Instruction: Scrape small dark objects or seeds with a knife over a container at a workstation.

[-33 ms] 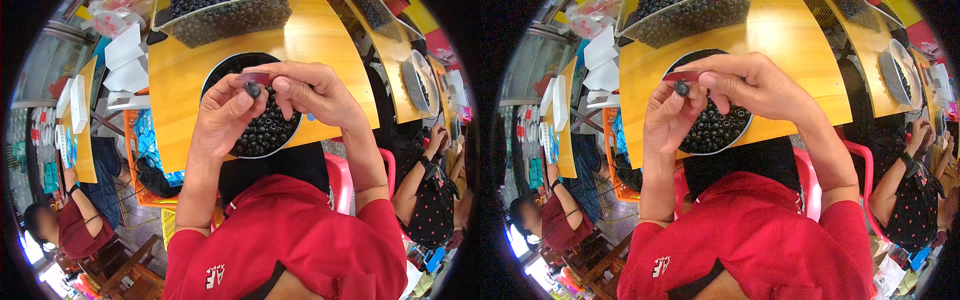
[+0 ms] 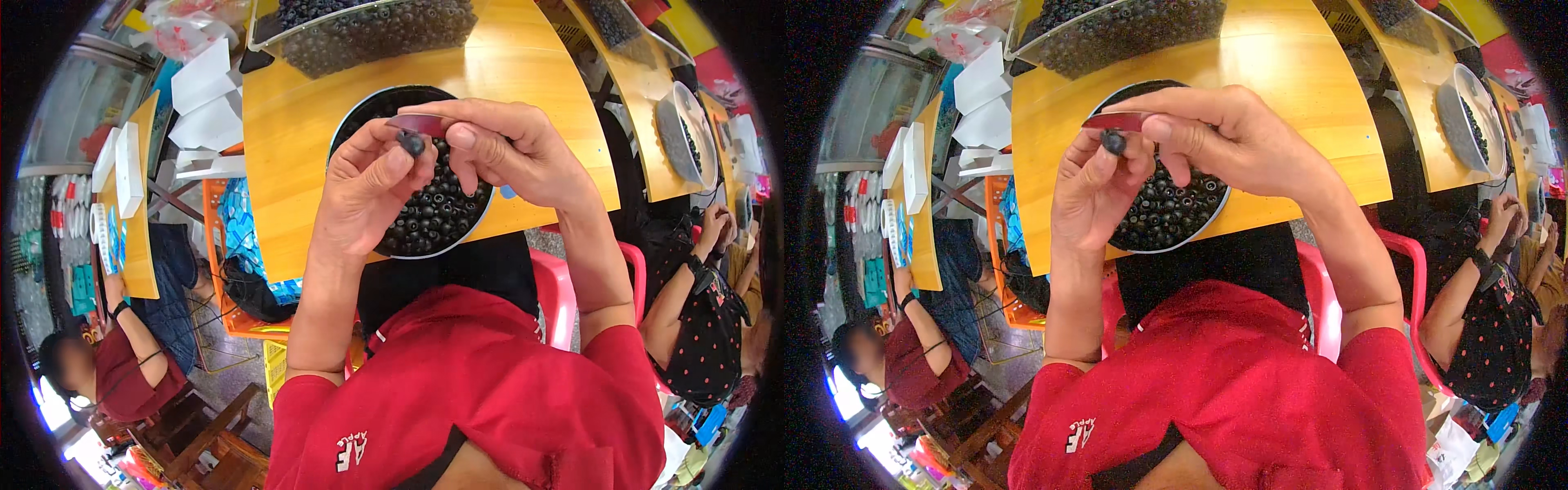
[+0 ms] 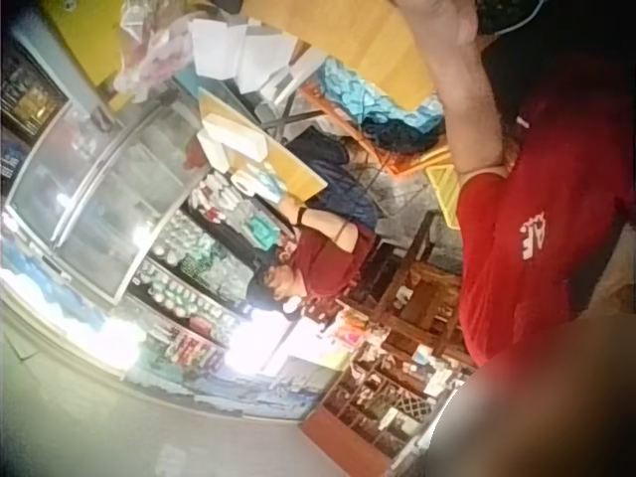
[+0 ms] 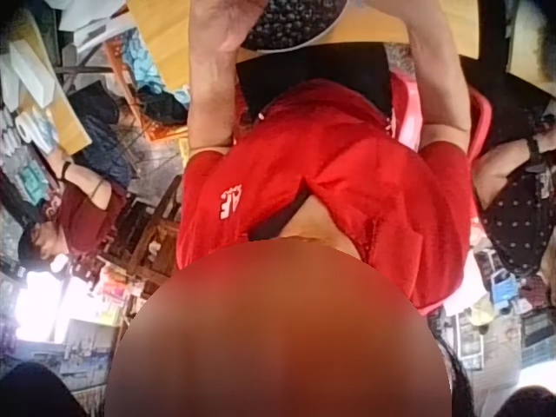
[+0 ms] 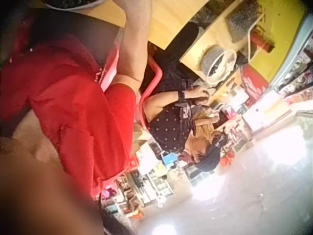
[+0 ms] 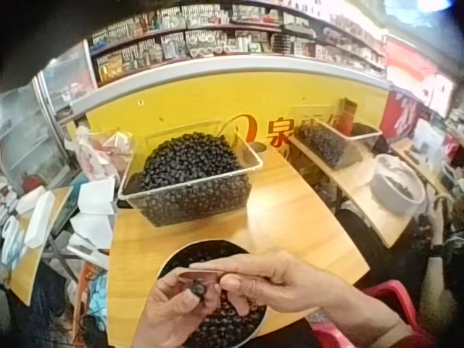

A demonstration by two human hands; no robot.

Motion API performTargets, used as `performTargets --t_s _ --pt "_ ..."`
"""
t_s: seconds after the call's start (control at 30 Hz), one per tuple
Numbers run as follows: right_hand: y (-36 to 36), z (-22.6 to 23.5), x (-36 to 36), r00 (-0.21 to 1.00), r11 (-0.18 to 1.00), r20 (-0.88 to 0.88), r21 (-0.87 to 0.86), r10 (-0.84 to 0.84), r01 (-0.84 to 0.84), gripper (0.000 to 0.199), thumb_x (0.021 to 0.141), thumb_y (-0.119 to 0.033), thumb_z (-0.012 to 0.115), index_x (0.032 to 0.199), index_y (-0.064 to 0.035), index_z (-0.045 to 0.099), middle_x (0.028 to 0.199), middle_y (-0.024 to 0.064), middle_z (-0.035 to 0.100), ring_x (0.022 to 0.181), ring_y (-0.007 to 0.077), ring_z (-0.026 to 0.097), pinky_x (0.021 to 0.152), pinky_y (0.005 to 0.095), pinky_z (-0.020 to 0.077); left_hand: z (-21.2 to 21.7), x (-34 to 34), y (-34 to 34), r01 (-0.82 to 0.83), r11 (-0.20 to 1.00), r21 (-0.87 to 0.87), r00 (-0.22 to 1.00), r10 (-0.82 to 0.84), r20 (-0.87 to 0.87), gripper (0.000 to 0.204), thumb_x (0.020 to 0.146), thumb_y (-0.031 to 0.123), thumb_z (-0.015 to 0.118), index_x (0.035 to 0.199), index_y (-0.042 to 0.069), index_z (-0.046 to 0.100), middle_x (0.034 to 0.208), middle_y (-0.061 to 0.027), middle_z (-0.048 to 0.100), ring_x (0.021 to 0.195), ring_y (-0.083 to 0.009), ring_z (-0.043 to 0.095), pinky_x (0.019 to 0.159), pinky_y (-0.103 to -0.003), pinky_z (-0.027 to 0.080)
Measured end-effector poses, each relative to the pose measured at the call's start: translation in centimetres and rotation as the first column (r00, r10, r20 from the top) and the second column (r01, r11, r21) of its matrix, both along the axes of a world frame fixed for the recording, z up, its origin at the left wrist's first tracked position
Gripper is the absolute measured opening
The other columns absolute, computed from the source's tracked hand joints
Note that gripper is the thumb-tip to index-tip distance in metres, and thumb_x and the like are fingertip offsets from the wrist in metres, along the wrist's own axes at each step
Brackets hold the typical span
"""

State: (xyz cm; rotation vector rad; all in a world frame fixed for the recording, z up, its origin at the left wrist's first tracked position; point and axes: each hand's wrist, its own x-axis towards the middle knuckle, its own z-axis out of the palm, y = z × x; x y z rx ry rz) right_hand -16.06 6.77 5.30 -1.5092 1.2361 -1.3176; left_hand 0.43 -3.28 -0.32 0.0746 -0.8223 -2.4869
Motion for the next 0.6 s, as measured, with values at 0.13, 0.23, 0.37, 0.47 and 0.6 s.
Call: performTargets --t_s 0.13,0.23,0.37,0.47,0.6 --pt "0.6 0.3 0.9 0.995 0.996 0.059 0.044 -0.075 0.073 0.035 0.097 -0.027 0.046 0.124 -0.0078 0.057 0.054 -0.0027 0.051 0.047 0.0008 0.04 0.043 0.018 0.0286 0.5 0.0 0.1 -0.046 0.999 0.005 0.999 0.046 0.006 0.02 0.084 0.005 0.065 0.103 0.004 0.061 0.096 -0.0075 0.065 0.089 -0.0168 0.062 0.083 -0.029 0.051" --pt "0.0 -0.4 0.7 0.997 0.997 0.02 0.007 -0.072 0.072 0.034 0.097 -0.026 0.046 0.124 -0.0076 0.057 0.055 -0.0024 0.052 0.048 0.0008 0.04 0.043 0.0179 0.0289 0.5 -0.1 0.4 -0.088 0.996 0.002 0.995 0.088 0.056 0.021 0.083 0.005 0.065 0.104 0.003 0.061 0.095 -0.0073 0.065 0.087 -0.0154 0.062 0.08 -0.027 0.051" --pt "-0.2 -1.1 0.7 0.993 0.994 0.038 0.011 -0.111 0.111 0.032 0.098 -0.024 0.045 0.122 -0.0067 0.058 0.057 -0.002 0.053 0.047 0.0007 0.04 0.042 0.0175 0.0291 -0.1 -0.1 0.2 -0.051 0.999 -0.004 0.999 0.051 0.01 0.021 0.083 0.005 0.066 0.104 0.003 0.061 0.095 -0.0064 0.065 0.087 -0.0142 0.062 0.078 -0.026 0.05" --pt "-0.2 -0.9 1.1 0.988 0.993 0.107 0.041 -0.114 0.11 0.031 0.098 -0.022 0.046 0.121 -0.0065 0.058 0.058 -0.002 0.054 0.047 0.0006 0.04 0.042 0.0172 0.0291 0.3 -0.2 0.4 -0.104 0.994 0.01 0.993 0.104 0.058 0.021 0.083 0.005 0.066 0.103 0.003 0.061 0.094 -0.006 0.065 0.088 -0.0138 0.062 0.078 -0.025 0.05" --pt "0.4 -0.2 2.0 0.973 0.983 0.144 0.066 -0.181 0.173 0.031 0.097 -0.021 0.047 0.122 -0.0057 0.057 0.058 -0.0023 0.053 0.047 0.0005 0.04 0.042 0.0167 0.0292 0.9 -0.4 0.9 -0.235 0.968 -0.09 0.953 0.248 0.172 0.023 0.082 0.003 0.066 0.104 0.002 0.06 0.093 -0.0069 0.065 0.084 -0.0123 0.061 0.074 -0.024 0.05"
